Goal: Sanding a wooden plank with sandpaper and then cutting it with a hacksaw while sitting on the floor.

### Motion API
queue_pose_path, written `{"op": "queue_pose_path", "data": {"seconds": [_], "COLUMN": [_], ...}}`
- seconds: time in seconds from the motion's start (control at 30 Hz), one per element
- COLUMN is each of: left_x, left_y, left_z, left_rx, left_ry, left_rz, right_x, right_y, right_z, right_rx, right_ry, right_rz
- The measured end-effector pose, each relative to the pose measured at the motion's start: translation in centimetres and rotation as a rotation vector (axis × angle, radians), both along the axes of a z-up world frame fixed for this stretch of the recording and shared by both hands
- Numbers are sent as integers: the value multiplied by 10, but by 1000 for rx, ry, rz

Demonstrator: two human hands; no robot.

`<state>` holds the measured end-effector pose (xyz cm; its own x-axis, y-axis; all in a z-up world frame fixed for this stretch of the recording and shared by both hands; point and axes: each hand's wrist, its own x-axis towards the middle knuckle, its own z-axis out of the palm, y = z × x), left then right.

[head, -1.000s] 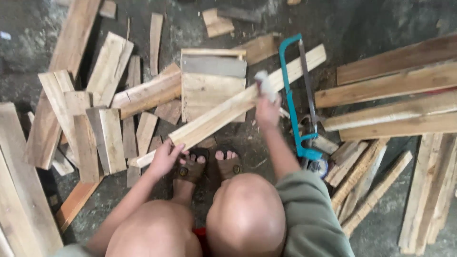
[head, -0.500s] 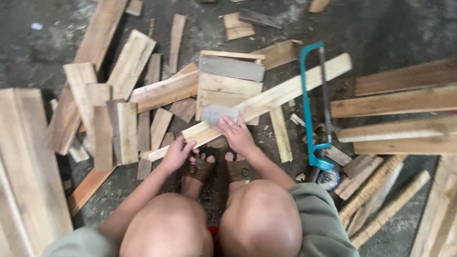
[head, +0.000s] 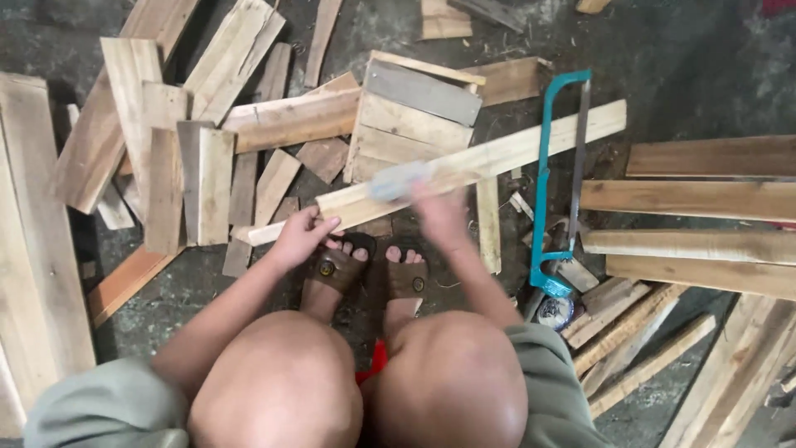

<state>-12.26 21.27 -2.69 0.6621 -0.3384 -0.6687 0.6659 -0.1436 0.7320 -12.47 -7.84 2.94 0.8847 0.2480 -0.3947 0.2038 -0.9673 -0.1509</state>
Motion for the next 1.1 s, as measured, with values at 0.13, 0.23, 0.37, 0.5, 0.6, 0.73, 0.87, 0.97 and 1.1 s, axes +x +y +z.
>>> {"op": "queue_pose_path", "data": {"seconds": [0.13, 0.23, 0.37, 0.5, 0.6, 0.73, 0.87, 0.97, 1.1], "left_x": [-10, -8, 14, 33, 37, 39, 42, 44, 41], "left_y": [8, 5, 16, 27, 26, 24, 20, 19, 16], "left_z": [-34, -49, -42, -13, 0, 5, 10, 9, -11], "left_rx": [-73, -84, -41, -36, 98, 244, 317, 363, 407], "left_ry": [7, -52, -209, -225, -282, -328, -379, -415, -419], "left_rz": [96, 165, 303, 248, 156, 94, 12, -38, -56], "right_x": [-7, -24, -28, -37, -34, -34, -33, -34, -31], "right_y": [-102, -105, -91, -121, -114, -110, -108, -100, -98], "right_z": [-92, -117, -140, -170, -158, -150, -147, -126, -123], "right_rx": [333, -124, -224, -164, -153, -104, -115, -52, -21], "right_ry": [-475, -526, -1027, -728, -649, -592, -564, -518, -543], "right_rz": [-838, -618, -318, -553, -590, -657, -728, -733, -730]}}
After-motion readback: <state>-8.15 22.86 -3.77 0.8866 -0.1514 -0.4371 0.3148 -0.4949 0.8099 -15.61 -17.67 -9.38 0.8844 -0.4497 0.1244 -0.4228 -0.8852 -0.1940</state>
